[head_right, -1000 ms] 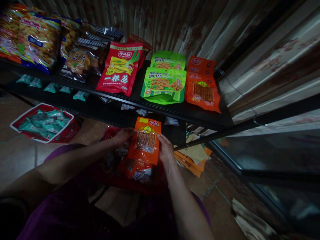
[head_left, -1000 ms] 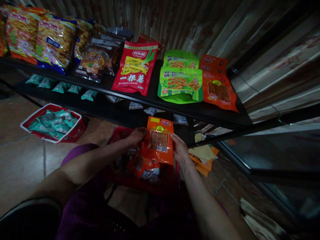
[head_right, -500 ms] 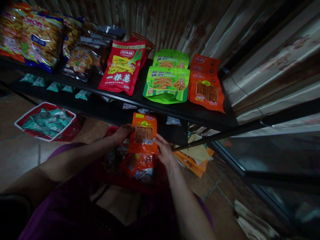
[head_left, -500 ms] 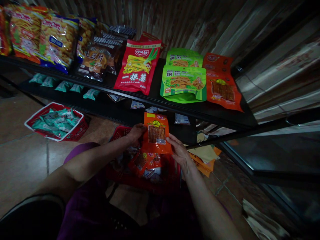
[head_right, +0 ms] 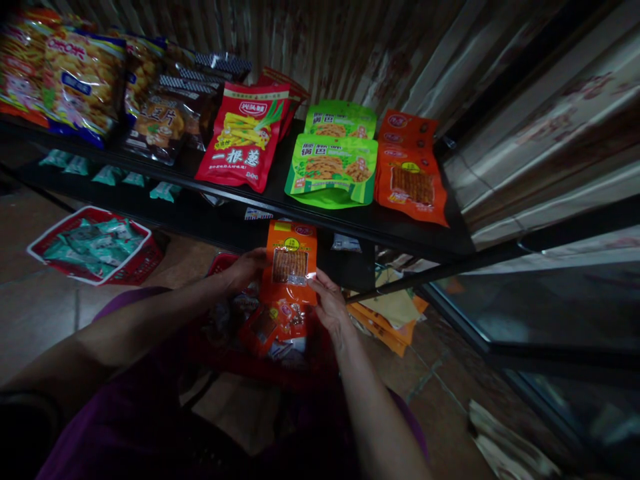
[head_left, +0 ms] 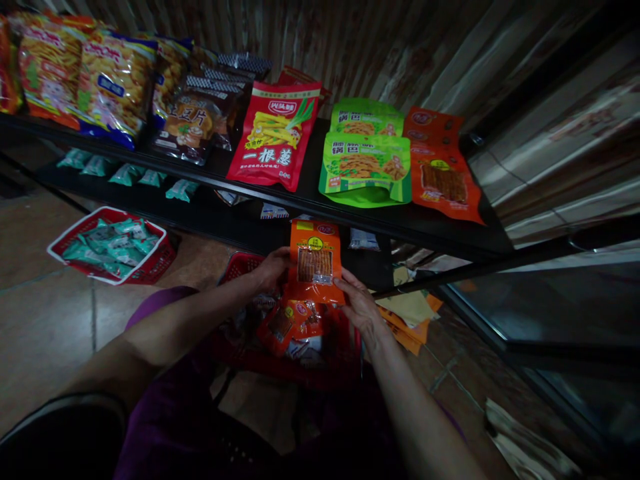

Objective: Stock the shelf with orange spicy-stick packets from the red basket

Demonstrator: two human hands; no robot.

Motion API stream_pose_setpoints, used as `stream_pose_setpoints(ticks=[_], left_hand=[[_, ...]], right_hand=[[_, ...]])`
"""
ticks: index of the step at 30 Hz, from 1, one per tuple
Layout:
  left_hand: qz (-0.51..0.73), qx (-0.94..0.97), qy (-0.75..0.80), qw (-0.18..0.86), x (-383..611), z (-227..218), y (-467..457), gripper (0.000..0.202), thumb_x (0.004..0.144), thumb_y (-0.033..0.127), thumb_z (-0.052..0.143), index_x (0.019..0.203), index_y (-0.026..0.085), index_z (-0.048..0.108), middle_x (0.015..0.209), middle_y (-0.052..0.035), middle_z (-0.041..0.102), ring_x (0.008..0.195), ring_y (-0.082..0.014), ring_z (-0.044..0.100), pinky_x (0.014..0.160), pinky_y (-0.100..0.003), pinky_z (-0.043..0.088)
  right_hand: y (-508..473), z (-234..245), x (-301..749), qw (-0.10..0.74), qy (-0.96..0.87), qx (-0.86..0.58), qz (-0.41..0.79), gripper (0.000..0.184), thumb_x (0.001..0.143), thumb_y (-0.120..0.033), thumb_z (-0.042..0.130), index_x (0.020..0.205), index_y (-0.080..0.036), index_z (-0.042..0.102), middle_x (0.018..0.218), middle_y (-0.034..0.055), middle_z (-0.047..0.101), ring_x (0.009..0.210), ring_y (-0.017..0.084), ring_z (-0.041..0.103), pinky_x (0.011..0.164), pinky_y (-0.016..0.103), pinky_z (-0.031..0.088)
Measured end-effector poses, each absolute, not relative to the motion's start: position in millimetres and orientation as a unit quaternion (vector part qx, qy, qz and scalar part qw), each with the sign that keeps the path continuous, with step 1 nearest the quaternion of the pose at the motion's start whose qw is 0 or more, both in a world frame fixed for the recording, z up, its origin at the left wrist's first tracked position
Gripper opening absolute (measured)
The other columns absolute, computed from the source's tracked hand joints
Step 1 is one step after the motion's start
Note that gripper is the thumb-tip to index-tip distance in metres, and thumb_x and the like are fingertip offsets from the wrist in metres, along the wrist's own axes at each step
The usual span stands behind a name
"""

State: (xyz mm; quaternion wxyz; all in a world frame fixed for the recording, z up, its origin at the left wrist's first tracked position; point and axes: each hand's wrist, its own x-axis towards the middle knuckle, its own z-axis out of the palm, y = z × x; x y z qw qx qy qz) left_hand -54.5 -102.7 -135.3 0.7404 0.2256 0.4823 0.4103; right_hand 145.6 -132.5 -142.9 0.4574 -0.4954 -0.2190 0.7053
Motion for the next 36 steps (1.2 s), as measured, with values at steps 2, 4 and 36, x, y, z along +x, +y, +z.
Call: stream_pose_setpoints(ticks=[2,4,36], left_hand=[[0.419,0.23,0.455,0.752,-54,-135,-105,0.035,0.058,0.002,0.058,0.09,0.016,0.06,0.07,0.0009,0.064,0.061,-0.0126,0.06,0.055,-0.022,0.048],[0.421,0.235,0.44,0.758,-53,-136,-106,0.045,0.056,-0.002,0.056,0.097,0.016,0.06,0.076,-0.0005,0.066,0.066,-0.0141,0.062,0.059,-0.024,0.05],[0.414,0.235,0.352,0.806,-50,-148,-109,0.056,0.055,-0.004,0.058,0.106,0.019,0.055,0.098,-0.0057,0.065,0.08,-0.0185,0.064,0.071,-0.031,0.052]], right_hand=[[-132,-143,147,0.467,-0.214,-0.495,0.701,0.042,0.059,-0.011,0.073,0.1,-0.02,0.066,0.079,0.0003,0.073,0.062,0.016,0.068,0.053,0.024,0.055],[-132,-144,147,0.472,-0.213,-0.494,0.698,0.04,0.059,-0.01,0.072,0.098,-0.02,0.067,0.076,0.0001,0.073,0.059,0.016,0.067,0.051,0.024,0.055],[-134,-145,147,0.499,-0.241,-0.465,0.691,0.055,0.053,-0.003,0.064,0.104,-0.023,0.064,0.087,-0.0008,0.074,0.068,0.016,0.069,0.055,0.024,0.056]])
